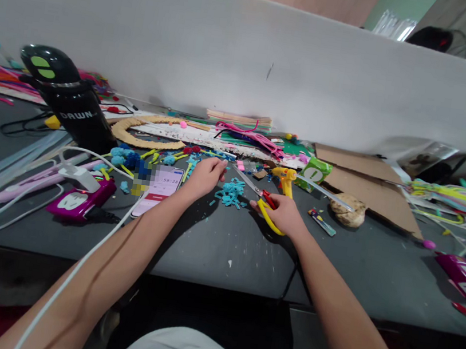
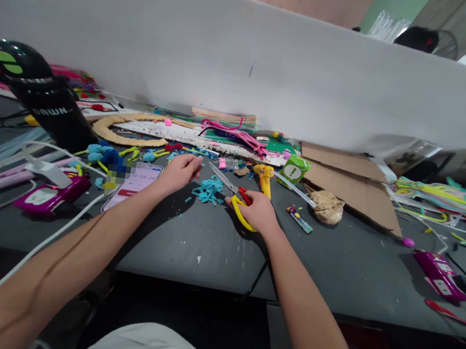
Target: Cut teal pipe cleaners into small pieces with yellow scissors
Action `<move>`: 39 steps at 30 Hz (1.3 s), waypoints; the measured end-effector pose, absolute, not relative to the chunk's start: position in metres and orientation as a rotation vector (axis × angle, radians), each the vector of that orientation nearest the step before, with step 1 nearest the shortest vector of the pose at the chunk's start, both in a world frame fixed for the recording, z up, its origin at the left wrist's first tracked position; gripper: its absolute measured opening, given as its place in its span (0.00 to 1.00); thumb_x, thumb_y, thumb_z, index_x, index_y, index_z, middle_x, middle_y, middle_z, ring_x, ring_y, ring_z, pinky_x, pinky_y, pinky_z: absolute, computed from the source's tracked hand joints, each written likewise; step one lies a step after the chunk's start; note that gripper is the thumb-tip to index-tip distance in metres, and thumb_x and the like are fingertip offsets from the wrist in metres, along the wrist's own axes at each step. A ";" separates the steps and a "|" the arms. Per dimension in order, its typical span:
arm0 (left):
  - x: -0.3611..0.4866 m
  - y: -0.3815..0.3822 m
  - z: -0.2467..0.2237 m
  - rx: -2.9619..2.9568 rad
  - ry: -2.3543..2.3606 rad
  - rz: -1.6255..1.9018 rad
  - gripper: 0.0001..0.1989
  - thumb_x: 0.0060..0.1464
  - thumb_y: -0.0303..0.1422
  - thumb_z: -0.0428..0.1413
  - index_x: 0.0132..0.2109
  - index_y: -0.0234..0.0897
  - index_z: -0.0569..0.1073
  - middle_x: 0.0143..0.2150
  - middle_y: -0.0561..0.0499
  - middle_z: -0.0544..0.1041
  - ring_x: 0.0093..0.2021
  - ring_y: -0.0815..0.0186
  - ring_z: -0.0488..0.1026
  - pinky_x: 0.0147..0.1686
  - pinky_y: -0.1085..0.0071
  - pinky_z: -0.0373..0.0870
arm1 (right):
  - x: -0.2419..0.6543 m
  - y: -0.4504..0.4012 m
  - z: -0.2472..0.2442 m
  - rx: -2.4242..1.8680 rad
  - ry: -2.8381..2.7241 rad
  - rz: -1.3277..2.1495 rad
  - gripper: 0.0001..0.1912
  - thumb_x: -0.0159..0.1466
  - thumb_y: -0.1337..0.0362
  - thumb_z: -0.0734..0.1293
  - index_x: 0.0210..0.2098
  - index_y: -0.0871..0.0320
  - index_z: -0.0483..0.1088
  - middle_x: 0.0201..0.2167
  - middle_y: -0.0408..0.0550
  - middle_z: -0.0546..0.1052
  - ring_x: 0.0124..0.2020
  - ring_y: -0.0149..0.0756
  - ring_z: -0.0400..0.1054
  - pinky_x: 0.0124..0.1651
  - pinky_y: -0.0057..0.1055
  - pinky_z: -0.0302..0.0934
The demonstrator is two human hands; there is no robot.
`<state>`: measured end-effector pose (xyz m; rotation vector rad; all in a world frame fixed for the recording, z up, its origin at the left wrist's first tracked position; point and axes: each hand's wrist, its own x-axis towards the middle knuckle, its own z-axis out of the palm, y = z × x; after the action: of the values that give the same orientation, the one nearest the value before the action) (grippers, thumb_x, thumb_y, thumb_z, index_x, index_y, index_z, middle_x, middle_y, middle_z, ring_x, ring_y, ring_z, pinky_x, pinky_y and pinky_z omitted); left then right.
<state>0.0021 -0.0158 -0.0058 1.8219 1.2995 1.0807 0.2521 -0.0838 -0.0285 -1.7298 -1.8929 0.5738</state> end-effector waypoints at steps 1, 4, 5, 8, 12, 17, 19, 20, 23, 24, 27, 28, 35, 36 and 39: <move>0.003 -0.018 -0.004 1.867 1.323 1.101 0.22 0.63 0.46 0.46 0.27 0.37 0.67 0.23 0.52 0.72 0.24 0.68 0.66 0.29 0.70 0.61 | 0.252 -0.084 -0.029 -1.725 -1.896 0.571 0.30 0.53 0.35 0.67 0.23 0.58 0.67 0.19 0.40 0.60 0.23 0.29 0.51 0.25 0.28 0.45; 0.005 -0.024 0.001 1.978 1.374 1.133 0.23 0.65 0.43 0.44 0.25 0.37 0.65 0.22 0.53 0.69 0.27 0.67 0.66 0.31 0.69 0.59 | 0.252 -0.084 -0.029 -1.709 -1.905 0.571 0.30 0.53 0.35 0.67 0.22 0.58 0.67 0.19 0.40 0.60 0.22 0.29 0.50 0.24 0.28 0.44; 0.006 -0.025 0.002 1.996 1.385 1.135 0.22 0.65 0.43 0.44 0.25 0.37 0.65 0.22 0.53 0.69 0.27 0.67 0.66 0.31 0.69 0.58 | 0.252 -0.084 -0.030 -1.703 -1.907 0.573 0.30 0.53 0.35 0.67 0.22 0.58 0.66 0.19 0.40 0.59 0.22 0.29 0.50 0.24 0.28 0.44; 0.009 -0.025 0.000 2.025 1.390 1.136 0.21 0.65 0.42 0.43 0.26 0.38 0.64 0.23 0.53 0.68 0.27 0.67 0.65 0.30 0.69 0.56 | 0.251 -0.084 -0.029 -1.685 -1.917 0.573 0.30 0.53 0.35 0.66 0.21 0.58 0.64 0.19 0.40 0.59 0.22 0.29 0.49 0.24 0.29 0.42; 0.009 -0.024 -0.002 2.061 1.379 1.145 0.20 0.65 0.42 0.43 0.27 0.38 0.63 0.24 0.54 0.67 0.27 0.67 0.64 0.30 0.69 0.55 | 0.250 -0.085 -0.027 -1.681 -1.924 0.562 0.30 0.54 0.35 0.66 0.21 0.58 0.64 0.19 0.40 0.58 0.22 0.29 0.48 0.24 0.29 0.42; 0.005 -0.025 0.003 2.102 1.353 1.138 0.21 0.65 0.42 0.44 0.26 0.37 0.64 0.24 0.54 0.67 0.27 0.68 0.63 0.31 0.69 0.55 | 0.249 -0.084 -0.027 -1.691 -1.922 0.576 0.30 0.53 0.34 0.66 0.23 0.58 0.68 0.19 0.41 0.60 0.22 0.29 0.49 0.24 0.29 0.43; 0.005 -0.025 0.004 2.104 1.340 1.141 0.21 0.65 0.42 0.44 0.27 0.37 0.64 0.25 0.53 0.68 0.27 0.68 0.63 0.31 0.70 0.56 | 0.249 -0.084 -0.027 -1.696 -1.924 0.573 0.31 0.53 0.34 0.66 0.22 0.59 0.68 0.19 0.41 0.60 0.22 0.29 0.50 0.24 0.29 0.43; 0.004 -0.025 0.004 2.105 1.339 1.140 0.21 0.65 0.43 0.44 0.27 0.37 0.65 0.25 0.53 0.69 0.27 0.68 0.63 0.31 0.70 0.56 | 0.249 -0.084 -0.027 -1.698 -1.928 0.570 0.31 0.53 0.34 0.66 0.22 0.59 0.67 0.19 0.41 0.60 0.22 0.29 0.50 0.24 0.29 0.43; 0.004 -0.025 0.004 2.102 1.351 1.132 0.21 0.65 0.43 0.44 0.27 0.37 0.66 0.26 0.53 0.70 0.28 0.68 0.64 0.31 0.70 0.57 | 0.249 -0.084 -0.027 -1.707 -1.938 0.561 0.31 0.53 0.34 0.66 0.22 0.59 0.68 0.18 0.41 0.60 0.22 0.29 0.50 0.23 0.29 0.43; 0.004 -0.025 0.003 2.101 1.355 1.129 0.21 0.65 0.43 0.44 0.27 0.37 0.66 0.26 0.53 0.70 0.28 0.68 0.64 0.31 0.70 0.57 | 0.249 -0.084 -0.026 -1.710 -1.938 0.556 0.31 0.53 0.34 0.66 0.22 0.59 0.68 0.18 0.41 0.60 0.22 0.29 0.50 0.23 0.29 0.43; 0.003 -0.023 0.002 2.102 1.352 1.131 0.21 0.65 0.43 0.44 0.27 0.37 0.65 0.25 0.53 0.70 0.27 0.68 0.63 0.30 0.70 0.56 | 0.249 -0.083 -0.026 -1.714 -1.932 0.536 0.30 0.53 0.35 0.67 0.21 0.59 0.69 0.18 0.41 0.60 0.22 0.29 0.51 0.24 0.29 0.44; 0.003 -0.022 0.002 2.100 1.347 1.135 0.21 0.65 0.43 0.44 0.27 0.37 0.65 0.25 0.53 0.70 0.27 0.68 0.63 0.30 0.70 0.56 | 0.249 -0.082 -0.027 -1.713 -1.926 0.538 0.30 0.52 0.35 0.67 0.21 0.59 0.69 0.18 0.41 0.60 0.22 0.29 0.51 0.24 0.29 0.44; 0.002 -0.021 0.003 2.113 1.329 1.127 0.22 0.65 0.44 0.43 0.25 0.37 0.63 0.24 0.53 0.67 0.27 0.67 0.63 0.29 0.69 0.55 | 0.251 -0.084 -0.031 -1.693 -1.862 0.626 0.29 0.53 0.36 0.67 0.24 0.59 0.69 0.20 0.42 0.63 0.23 0.29 0.53 0.24 0.28 0.46; 0.002 -0.021 0.003 2.119 1.328 1.122 0.22 0.65 0.44 0.43 0.26 0.37 0.63 0.24 0.53 0.67 0.27 0.67 0.63 0.29 0.69 0.55 | 0.251 -0.084 -0.031 -1.695 -1.865 0.624 0.29 0.53 0.36 0.67 0.24 0.59 0.69 0.20 0.42 0.63 0.23 0.30 0.52 0.24 0.28 0.46; 0.002 -0.022 0.004 2.130 1.317 1.109 0.22 0.64 0.45 0.43 0.26 0.37 0.64 0.24 0.53 0.67 0.27 0.67 0.63 0.30 0.69 0.56 | 0.250 -0.084 -0.031 -1.712 -1.867 0.634 0.29 0.52 0.36 0.67 0.24 0.58 0.69 0.20 0.41 0.62 0.22 0.29 0.52 0.24 0.28 0.46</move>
<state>0.0015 -0.0215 0.0043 2.1299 1.3172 1.1092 0.2503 -0.0845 -0.0308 -1.7120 -1.8668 0.6340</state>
